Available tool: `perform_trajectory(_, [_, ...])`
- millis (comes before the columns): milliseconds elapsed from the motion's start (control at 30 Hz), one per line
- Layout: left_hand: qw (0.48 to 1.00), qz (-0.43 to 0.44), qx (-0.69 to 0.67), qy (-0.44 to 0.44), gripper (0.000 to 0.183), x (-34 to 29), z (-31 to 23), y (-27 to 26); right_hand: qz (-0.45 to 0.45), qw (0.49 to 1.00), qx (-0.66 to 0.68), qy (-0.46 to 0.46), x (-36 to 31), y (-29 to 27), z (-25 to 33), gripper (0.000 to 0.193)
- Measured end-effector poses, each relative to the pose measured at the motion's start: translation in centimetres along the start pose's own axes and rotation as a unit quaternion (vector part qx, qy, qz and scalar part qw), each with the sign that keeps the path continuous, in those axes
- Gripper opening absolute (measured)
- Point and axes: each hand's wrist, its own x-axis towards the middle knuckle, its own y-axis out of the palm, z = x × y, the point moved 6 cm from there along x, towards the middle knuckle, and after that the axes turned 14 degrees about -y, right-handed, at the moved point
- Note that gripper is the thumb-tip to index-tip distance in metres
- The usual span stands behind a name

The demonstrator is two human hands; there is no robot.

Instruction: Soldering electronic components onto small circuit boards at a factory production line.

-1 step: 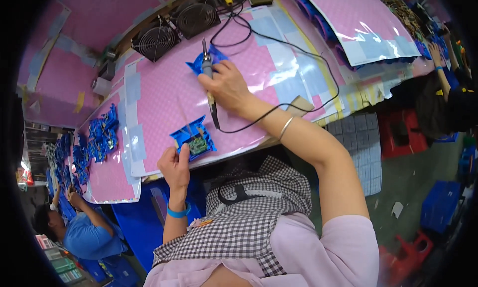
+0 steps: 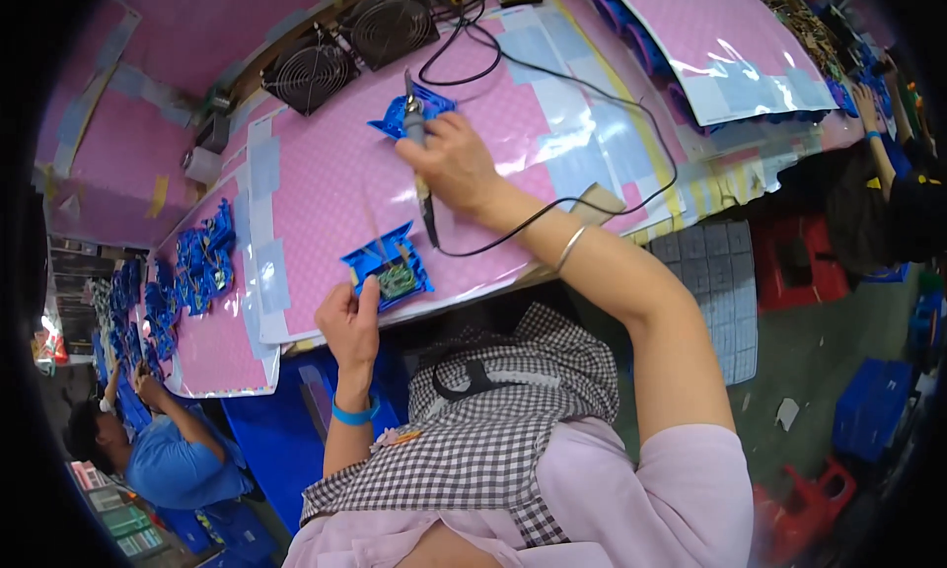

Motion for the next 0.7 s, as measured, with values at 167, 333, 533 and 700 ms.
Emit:
perform_trajectory(167, [1.0, 0.009, 0.018, -0.011, 0.04, -0.1, -1.0, 1.5, 0.029, 0.964, 0.258, -0.064, -1.5, -2.4, 1.2, 0.015])
perform_trajectory(333, [0.99, 0.082, -0.003, -0.118, 0.025, 1.2, -1.9, -0.7, -0.059, 0.962, 0.249, 0.093, -3.8, -9.3, 1.7, 0.015])
perform_trajectory(533, [0.838, 0.252, -0.452, -0.172, 0.013, 5.0, -3.7, -1.4, -0.228, 0.858, 0.366, 0.279, -5.8, -12.4, 1.5, 0.025])
perform_trajectory(700, [0.991, 0.027, 0.0, 0.128, 0.011, 4.9, -7.4, 0.6, -0.113, 0.801, 0.441, 0.388, -6.5, -8.0, 3.0, 0.018])
